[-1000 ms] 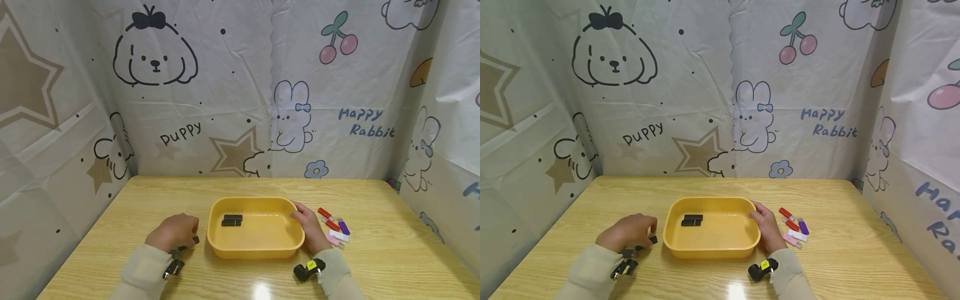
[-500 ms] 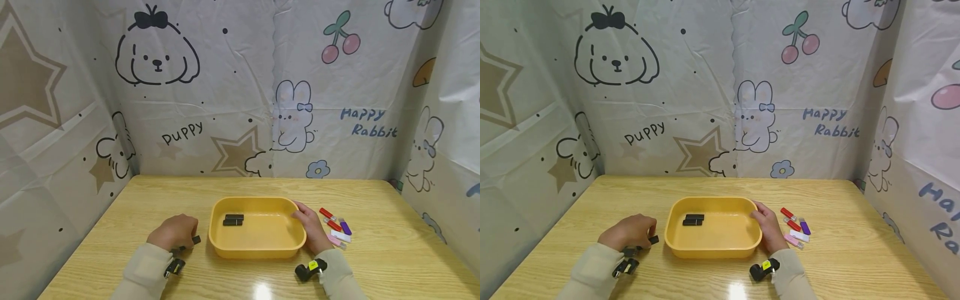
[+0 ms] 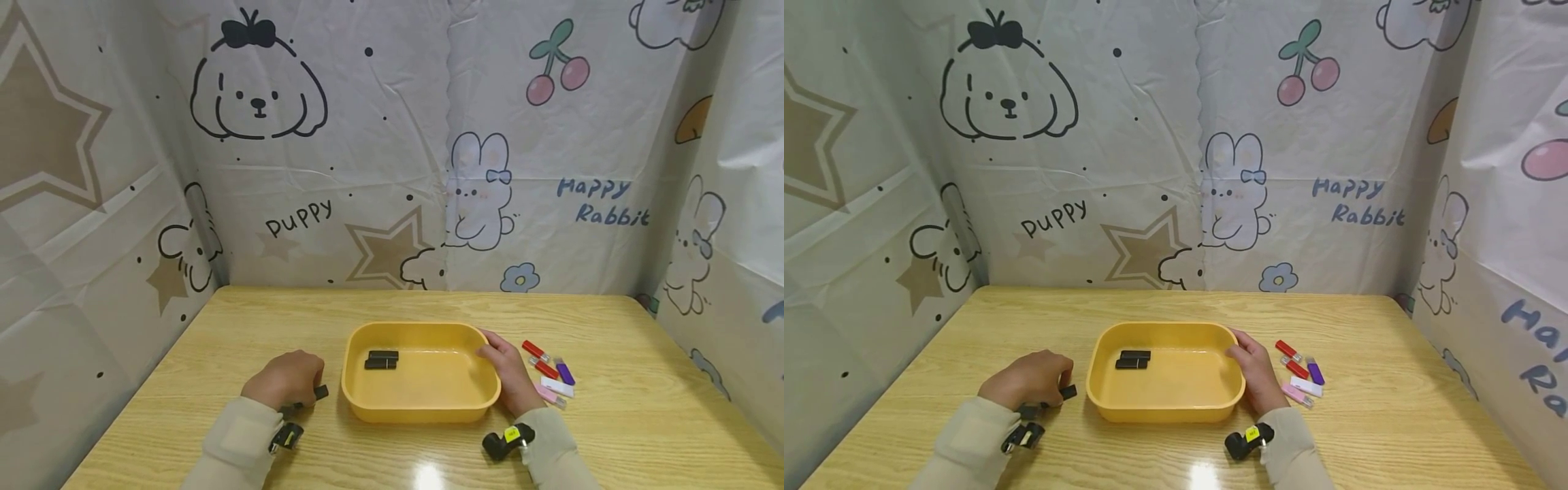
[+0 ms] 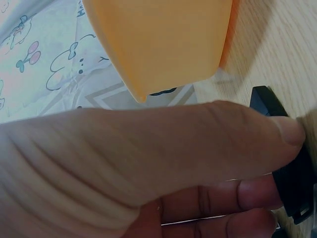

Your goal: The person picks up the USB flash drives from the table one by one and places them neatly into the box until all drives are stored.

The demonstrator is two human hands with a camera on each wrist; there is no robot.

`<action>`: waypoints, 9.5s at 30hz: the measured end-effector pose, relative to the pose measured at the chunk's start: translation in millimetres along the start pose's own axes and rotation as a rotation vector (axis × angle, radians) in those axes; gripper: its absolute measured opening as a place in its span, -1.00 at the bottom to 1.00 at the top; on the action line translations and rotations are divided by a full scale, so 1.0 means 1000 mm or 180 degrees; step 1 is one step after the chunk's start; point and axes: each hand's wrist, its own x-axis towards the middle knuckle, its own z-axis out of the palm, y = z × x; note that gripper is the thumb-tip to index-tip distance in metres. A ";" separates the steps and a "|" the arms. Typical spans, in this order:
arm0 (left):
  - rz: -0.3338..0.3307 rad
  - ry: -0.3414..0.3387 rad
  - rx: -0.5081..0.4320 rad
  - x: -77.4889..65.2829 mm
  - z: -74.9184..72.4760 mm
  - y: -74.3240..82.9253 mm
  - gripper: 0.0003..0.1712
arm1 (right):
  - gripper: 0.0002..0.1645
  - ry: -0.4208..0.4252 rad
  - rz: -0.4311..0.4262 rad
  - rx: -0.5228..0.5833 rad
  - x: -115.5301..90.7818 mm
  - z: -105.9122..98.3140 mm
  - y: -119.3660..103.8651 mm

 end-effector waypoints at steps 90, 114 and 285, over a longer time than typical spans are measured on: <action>0.1100 0.1467 0.0055 0.032 -0.036 0.045 -0.82 | -0.48 0.0015 0.0013 0.0028 0.000 0.000 0.000; 0.1142 0.1278 0.0399 0.049 -0.010 0.063 -0.79 | -0.44 0.0017 0.0040 0.0066 -0.001 0.001 -0.002; 0.1079 0.0987 0.0708 0.050 0.017 0.068 -0.72 | -0.46 0.0039 0.0077 -0.0191 -0.002 0.001 -0.003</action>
